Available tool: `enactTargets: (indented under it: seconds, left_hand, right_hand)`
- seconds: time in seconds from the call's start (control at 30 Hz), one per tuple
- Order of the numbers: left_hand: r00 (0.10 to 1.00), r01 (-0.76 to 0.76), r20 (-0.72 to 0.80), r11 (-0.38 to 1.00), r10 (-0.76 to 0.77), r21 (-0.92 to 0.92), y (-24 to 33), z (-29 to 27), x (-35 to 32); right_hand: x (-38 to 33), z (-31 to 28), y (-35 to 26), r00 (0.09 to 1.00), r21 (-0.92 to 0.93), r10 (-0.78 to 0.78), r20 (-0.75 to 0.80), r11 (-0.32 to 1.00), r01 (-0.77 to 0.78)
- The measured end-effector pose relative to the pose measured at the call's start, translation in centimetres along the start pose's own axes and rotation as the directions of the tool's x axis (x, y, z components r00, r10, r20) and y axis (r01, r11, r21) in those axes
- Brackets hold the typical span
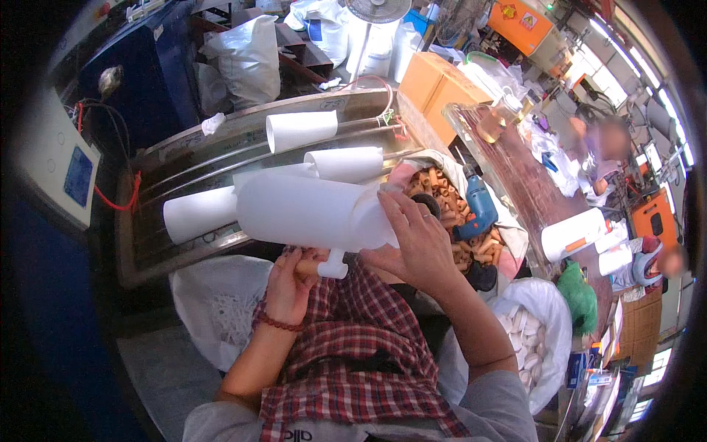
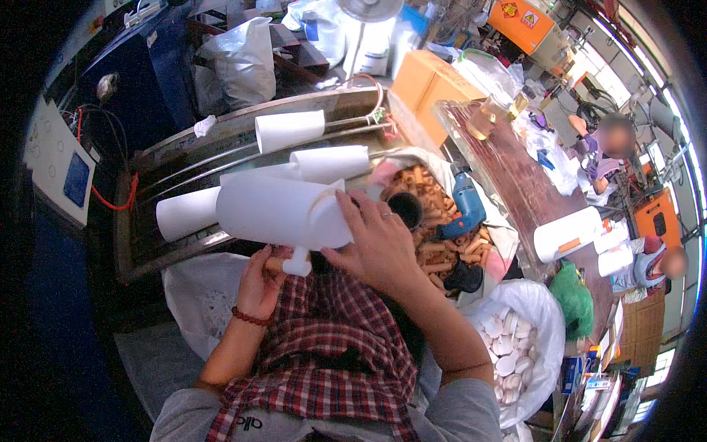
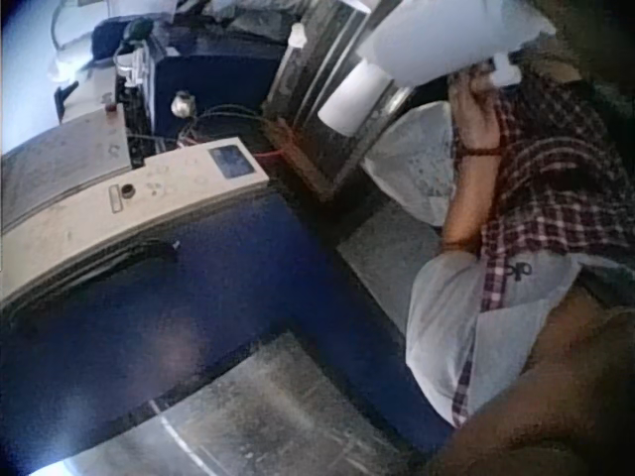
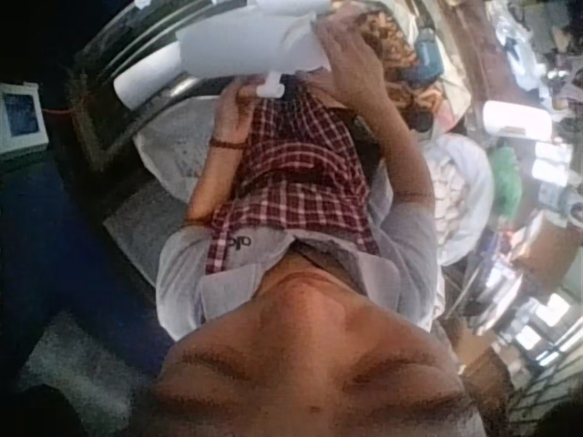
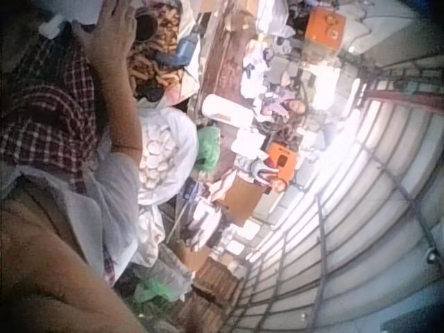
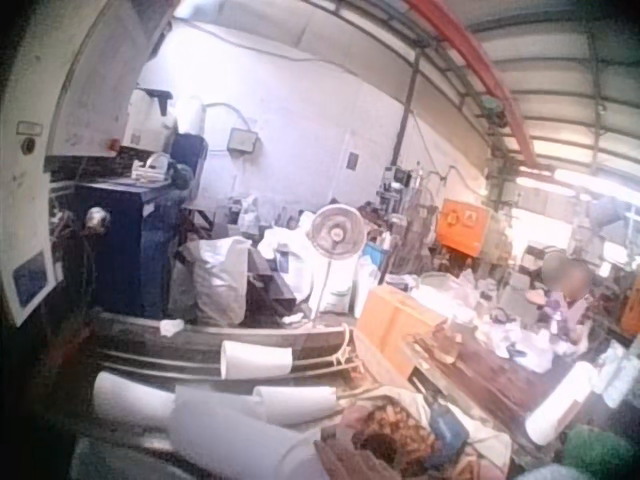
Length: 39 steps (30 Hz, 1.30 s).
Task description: The person inserts a wooden piece into a white plastic funnel and drills it into place using a hand drill, repeating the process for multiple components and then placing them onto a metal rack.
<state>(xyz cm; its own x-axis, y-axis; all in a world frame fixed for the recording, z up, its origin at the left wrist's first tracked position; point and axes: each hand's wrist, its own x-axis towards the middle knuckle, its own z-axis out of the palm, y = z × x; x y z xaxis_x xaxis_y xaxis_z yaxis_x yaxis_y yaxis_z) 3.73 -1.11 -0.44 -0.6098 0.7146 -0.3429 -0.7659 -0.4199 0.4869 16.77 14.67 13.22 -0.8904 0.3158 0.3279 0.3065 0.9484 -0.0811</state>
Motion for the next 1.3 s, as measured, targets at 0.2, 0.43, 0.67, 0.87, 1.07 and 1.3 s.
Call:
enactTargets:
  seconds: [0.2,0.43,0.67,0.87,1.07,1.3]
  left_hand:
    - [1.000,-0.014,-0.013,0.999,0.014,0.031,0.2,0.7,-0.7]
    - [0.997,-0.079,0.018,0.996,0.078,0.042,0.3,0.8,-0.7]
    - [0.997,-0.018,0.070,1.000,0.016,0.025,0.6,0.5,-1.1]
    - [0.997,0.023,0.067,0.999,-0.025,0.032,0.8,0.3,-1.4]
    - [0.998,0.017,0.061,0.998,-0.022,0.066,1.0,0.9,-1.9]
    - [0.999,0.002,0.049,0.998,-0.005,0.067,1.4,0.9,-2.3]
  right_hand:
    - [-0.2,0.5,0.6,0.991,0.177,0.092,0.093,0.978,-0.107]
    - [-0.1,0.3,0.8,0.995,0.335,0.064,0.078,0.938,-0.087]
    - [-0.1,0.3,1.2,0.996,0.268,-0.048,0.074,0.963,0.026]
    - [-0.4,-1.0,1.3,0.980,0.311,-0.101,0.169,0.949,0.044]
    - [-0.1,-1.5,0.9,0.955,0.099,-0.269,0.125,0.961,0.258]
    - [0.2,-1.3,0.7,0.969,0.184,-0.089,0.230,0.982,0.046]
